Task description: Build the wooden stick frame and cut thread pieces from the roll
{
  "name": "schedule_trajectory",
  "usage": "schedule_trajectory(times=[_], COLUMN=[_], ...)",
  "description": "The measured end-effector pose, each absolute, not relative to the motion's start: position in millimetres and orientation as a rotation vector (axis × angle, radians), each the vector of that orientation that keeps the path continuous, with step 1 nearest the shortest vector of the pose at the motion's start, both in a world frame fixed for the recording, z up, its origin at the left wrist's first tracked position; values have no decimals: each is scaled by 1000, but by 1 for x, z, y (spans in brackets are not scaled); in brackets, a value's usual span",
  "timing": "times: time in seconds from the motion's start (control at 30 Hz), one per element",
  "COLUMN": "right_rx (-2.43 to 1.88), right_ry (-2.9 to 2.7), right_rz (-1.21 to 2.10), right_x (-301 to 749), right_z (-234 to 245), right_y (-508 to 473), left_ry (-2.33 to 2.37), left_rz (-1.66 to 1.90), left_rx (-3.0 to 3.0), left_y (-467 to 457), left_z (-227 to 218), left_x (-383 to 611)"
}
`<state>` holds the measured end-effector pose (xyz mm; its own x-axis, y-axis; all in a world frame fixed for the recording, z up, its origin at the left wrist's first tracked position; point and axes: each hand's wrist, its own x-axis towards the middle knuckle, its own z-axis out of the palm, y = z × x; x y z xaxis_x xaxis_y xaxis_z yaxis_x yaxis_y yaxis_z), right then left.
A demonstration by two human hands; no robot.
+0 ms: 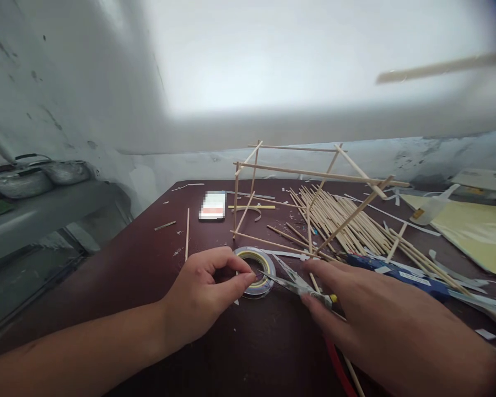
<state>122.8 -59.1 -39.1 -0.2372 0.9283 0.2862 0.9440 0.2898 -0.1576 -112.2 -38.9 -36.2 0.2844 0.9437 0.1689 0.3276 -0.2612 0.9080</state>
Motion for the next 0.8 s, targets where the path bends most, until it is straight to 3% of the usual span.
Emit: schedule_trajectory(times=[0.2, 0.43, 0.8], right_rx=[-1631, -1761, -1745], right_ry=[-2342, -2333, -2112], right_rz=[-419, -251, -132], right_x=[152, 150, 160], right_z=[-54, -59, -60], right_y=[-82, -88, -94], left_ry=[1101, 972, 972], left_rz=[997, 1007, 1073], left_rx=[1663, 1328, 1267], left_y=[-37, -34, -34], left_z=[-36, -42, -39], left_x=[-118, -117, -117])
